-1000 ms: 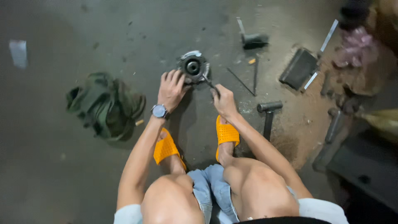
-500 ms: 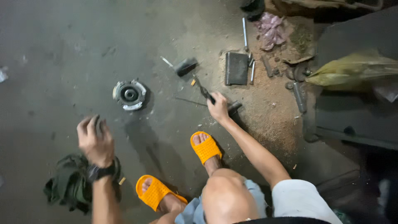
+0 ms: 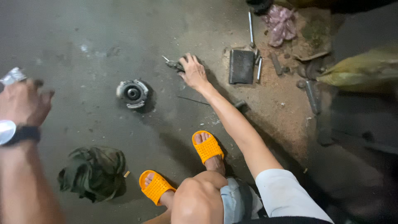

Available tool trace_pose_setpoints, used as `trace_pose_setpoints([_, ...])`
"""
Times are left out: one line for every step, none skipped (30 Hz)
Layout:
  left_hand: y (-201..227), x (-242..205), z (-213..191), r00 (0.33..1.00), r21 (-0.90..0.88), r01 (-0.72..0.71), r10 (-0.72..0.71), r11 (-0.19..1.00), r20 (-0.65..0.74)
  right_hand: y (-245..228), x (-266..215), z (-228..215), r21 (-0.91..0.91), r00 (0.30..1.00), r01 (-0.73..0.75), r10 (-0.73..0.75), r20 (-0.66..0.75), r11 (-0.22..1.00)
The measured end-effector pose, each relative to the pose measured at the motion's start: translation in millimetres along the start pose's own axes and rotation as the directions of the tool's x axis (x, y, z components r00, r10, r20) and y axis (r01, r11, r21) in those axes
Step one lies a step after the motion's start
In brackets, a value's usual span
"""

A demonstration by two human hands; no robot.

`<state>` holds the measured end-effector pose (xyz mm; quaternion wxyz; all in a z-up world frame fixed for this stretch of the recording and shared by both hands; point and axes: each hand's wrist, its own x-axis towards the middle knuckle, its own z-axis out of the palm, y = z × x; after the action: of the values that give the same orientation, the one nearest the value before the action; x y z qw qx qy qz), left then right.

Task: The person sits on the floor and cleans a circular mechanical part with a green cloth. They then use pliers to remove a small metal ring from the part and place it on the floor.

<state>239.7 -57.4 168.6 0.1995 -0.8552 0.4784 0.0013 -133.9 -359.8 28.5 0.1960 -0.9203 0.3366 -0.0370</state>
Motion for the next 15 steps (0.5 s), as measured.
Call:
trace_pose_setpoints([10.8,9.1,-18.7,1.000,0.004,0.013,-0.013,1.000,-0.002,-5.9,3.9,-5.9,0.004,1.000,0.013,-0.013,-0.003,1.000])
trace_pose_setpoints([20.8,18.8,-36.7,0.988,-0.318,-0.079,0.031,0.945,-0.153,-12.2,8.0,-11.1,-0.018,0.989,-0.120,0.121,0.085,0.993])
trace_pose_setpoints([33.5,26.6,-52.6,0.951,-0.591,-0.209,0.021,0.779,-0.308,-16.8,8.7,-16.6,-0.056,0.951,-0.248,0.254,0.175,0.967])
trace_pose_setpoints([44.2,24.7,-68.2,0.953,-0.592,-0.197,0.009,0.781,-0.304,-19.3,4.6,-33.1,-0.057,0.953,-0.236,0.243,0.180,0.970])
trace_pose_setpoints([54.8,21.5,-81.6,0.980,-0.646,-0.143,0.017,0.749,-0.197,-22.5,-1.3,-48.4,-0.086,0.921,-0.351,0.360,0.152,0.933])
trace_pose_setpoints([64.7,18.6,-94.5,0.995,-0.694,-0.085,0.030,0.715,-0.090,-26.1,-7.0,-63.1,-0.112,0.874,-0.460,0.471,0.119,0.881])
trace_pose_setpoints([60.2,16.3,-89.3,0.996,-0.696,-0.072,0.018,0.714,-0.084,-18.2,-20.4,-71.3,-0.115,0.879,-0.448,0.460,0.124,0.887])
trace_pose_setpoints([55.8,14.1,-84.1,1.000,-0.716,-0.014,-0.003,0.698,-0.022,-9.8,-33.3,-79.9,0.151,0.875,-0.481,0.483,0.029,0.864])
trace_pose_setpoints([52.3,12.8,-79.1,0.999,-0.732,0.041,-0.019,0.680,0.039,-0.3,-46.7,-88.8,0.411,0.849,-0.461,0.526,-0.055,0.787])
trace_pose_setpoints([44.8,10.7,-62.8,0.999,-0.734,0.051,-0.028,0.678,0.043,31.2,-56.1,-74.2,0.408,0.854,-0.456,0.518,-0.051,0.791])
trace_pose_setpoints([36.3,5.5,-45.3,0.997,-0.708,0.009,-0.063,0.706,-0.049,61.2,-67.8,-57.2,0.276,0.879,-0.391,0.445,-0.172,0.878])
trace_pose_setpoints([27.5,-0.5,-27.5,0.985,-0.677,-0.029,-0.092,0.735,-0.143,90.8,-79.4,-40.1,0.130,0.895,-0.323,0.348,-0.278,0.937])
trace_pose_setpoints([21.0,-2.8,-13.0,0.985,-0.676,-0.012,-0.107,0.736,-0.134,79.5,-83.8,-49.9,0.132,0.903,-0.311,0.336,-0.270,0.941])
trace_pose_setpoints([13.8,-5.7,1.5,0.992,-0.697,0.042,-0.114,0.716,-0.058,67.7,-88.2,-59.9,0.155,0.898,-0.211,0.254,-0.360,0.965])
trace_pose_setpoints([6.2,-8.6,16.0,0.992,-0.714,0.097,-0.121,0.693,0.018,56.2,-90.8,-70.5,0.170,0.877,-0.104,0.171,-0.449,0.980])
